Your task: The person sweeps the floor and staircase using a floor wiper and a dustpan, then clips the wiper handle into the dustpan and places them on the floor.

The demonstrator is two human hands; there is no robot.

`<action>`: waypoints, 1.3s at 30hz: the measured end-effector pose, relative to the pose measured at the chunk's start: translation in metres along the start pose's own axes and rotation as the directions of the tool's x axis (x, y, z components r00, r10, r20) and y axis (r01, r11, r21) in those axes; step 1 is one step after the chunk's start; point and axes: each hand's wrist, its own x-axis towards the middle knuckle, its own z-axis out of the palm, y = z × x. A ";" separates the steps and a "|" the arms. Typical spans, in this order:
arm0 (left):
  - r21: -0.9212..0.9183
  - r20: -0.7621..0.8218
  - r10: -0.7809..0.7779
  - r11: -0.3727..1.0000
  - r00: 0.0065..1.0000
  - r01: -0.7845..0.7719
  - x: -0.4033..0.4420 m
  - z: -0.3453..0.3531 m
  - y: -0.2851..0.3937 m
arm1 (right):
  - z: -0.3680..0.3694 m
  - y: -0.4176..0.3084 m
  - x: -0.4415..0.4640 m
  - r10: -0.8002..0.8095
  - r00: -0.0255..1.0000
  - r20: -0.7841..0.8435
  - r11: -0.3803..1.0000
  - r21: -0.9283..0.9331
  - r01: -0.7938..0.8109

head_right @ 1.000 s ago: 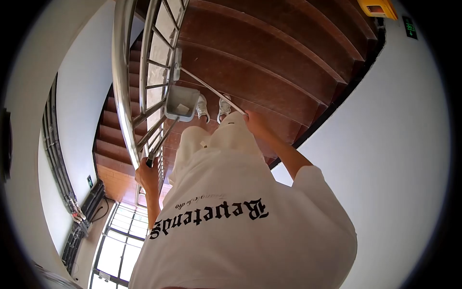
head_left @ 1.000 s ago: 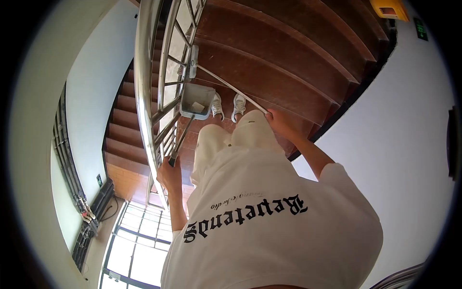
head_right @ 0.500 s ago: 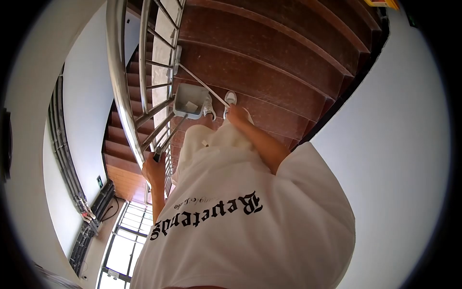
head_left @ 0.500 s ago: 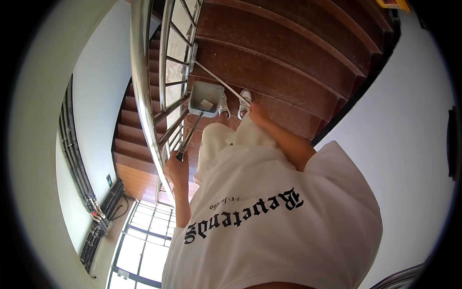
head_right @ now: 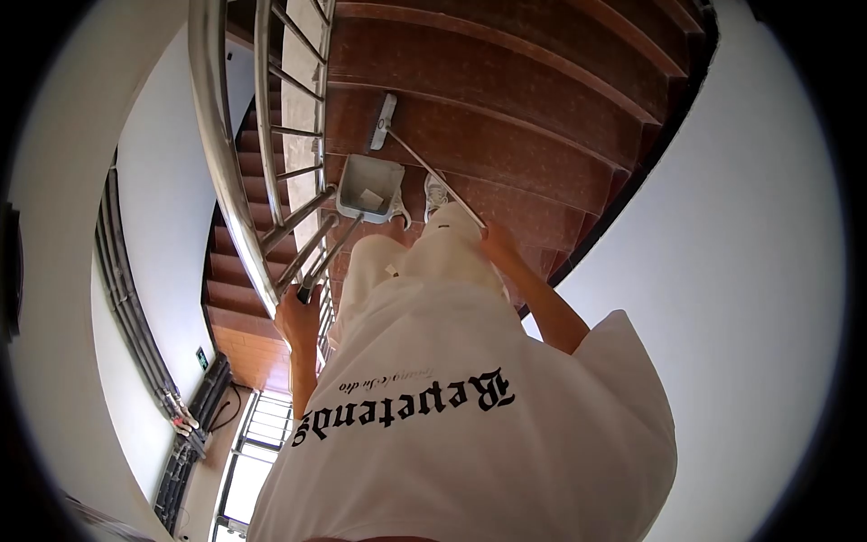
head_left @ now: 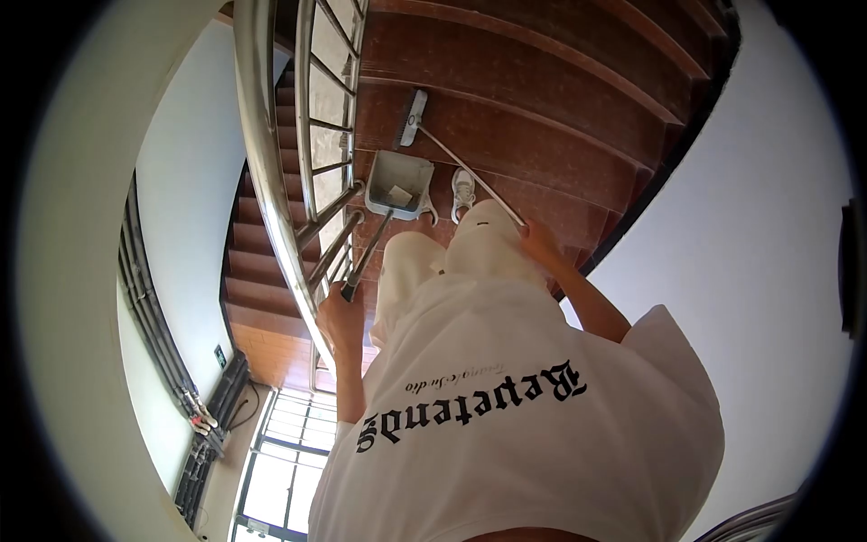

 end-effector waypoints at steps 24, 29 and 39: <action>0.033 0.035 0.188 0.981 0.982 -0.189 -0.057 0.020 0.059 | 0.031 0.125 0.042 -0.092 0.986 -0.138 0.988 0.110 0.108; 0.130 0.043 0.245 0.960 0.968 -0.249 -0.115 0.042 0.100 | -0.025 0.215 0.033 -0.062 0.998 -0.032 0.998 0.007 0.062; 0.166 0.067 0.335 0.925 0.940 -0.342 -0.165 0.065 0.110 | -0.070 0.333 -0.001 -0.071 0.995 -0.066 0.996 0.055 0.074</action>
